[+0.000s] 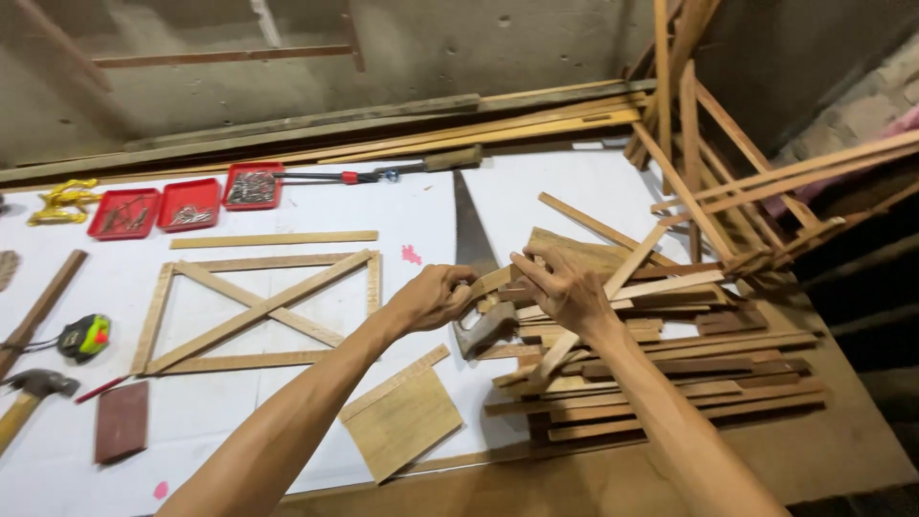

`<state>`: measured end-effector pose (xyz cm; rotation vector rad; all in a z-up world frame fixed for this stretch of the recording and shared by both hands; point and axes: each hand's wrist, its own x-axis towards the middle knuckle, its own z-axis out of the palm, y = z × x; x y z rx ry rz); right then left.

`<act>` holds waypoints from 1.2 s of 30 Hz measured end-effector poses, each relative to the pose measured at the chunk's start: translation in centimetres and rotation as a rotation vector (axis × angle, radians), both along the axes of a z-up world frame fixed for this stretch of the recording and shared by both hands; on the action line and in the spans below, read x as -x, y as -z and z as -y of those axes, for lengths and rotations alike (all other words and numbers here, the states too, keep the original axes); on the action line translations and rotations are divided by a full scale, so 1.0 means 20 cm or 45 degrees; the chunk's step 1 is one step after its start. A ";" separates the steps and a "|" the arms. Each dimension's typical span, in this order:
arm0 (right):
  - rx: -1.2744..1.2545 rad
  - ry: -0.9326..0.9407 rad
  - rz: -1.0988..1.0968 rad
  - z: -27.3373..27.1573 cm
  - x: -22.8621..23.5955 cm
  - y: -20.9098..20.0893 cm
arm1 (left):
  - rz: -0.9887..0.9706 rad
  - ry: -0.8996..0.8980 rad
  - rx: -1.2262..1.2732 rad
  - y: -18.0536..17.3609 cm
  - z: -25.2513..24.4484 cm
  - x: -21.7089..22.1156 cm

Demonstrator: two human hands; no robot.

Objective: The person assembles a rectangular wooden frame with diagonal cross-bracing on a white workbench. They position the pieces, hammer nails to secure joints, mark alignment with a marker, and add a horizontal brace across the center. Tools and fasteners are used throughout the process.

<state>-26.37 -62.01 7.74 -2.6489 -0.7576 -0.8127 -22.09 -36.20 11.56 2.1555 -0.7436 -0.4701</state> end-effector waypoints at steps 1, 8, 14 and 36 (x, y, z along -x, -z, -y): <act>-0.004 -0.033 0.010 -0.07 -0.04 -0.02 | 0.010 -0.033 -0.004 -0.05 -0.08 0.00; 0.120 -0.209 0.171 -0.63 -0.26 -0.12 | 0.465 -0.247 -0.253 -0.19 -0.66 0.00; 0.142 -0.195 0.187 -1.01 -0.37 -0.04 | 0.698 -0.285 -0.193 -0.15 -1.03 -0.02; 0.146 0.098 -0.392 -1.35 -0.34 0.70 | 0.644 -0.149 -0.327 0.66 -1.36 -0.32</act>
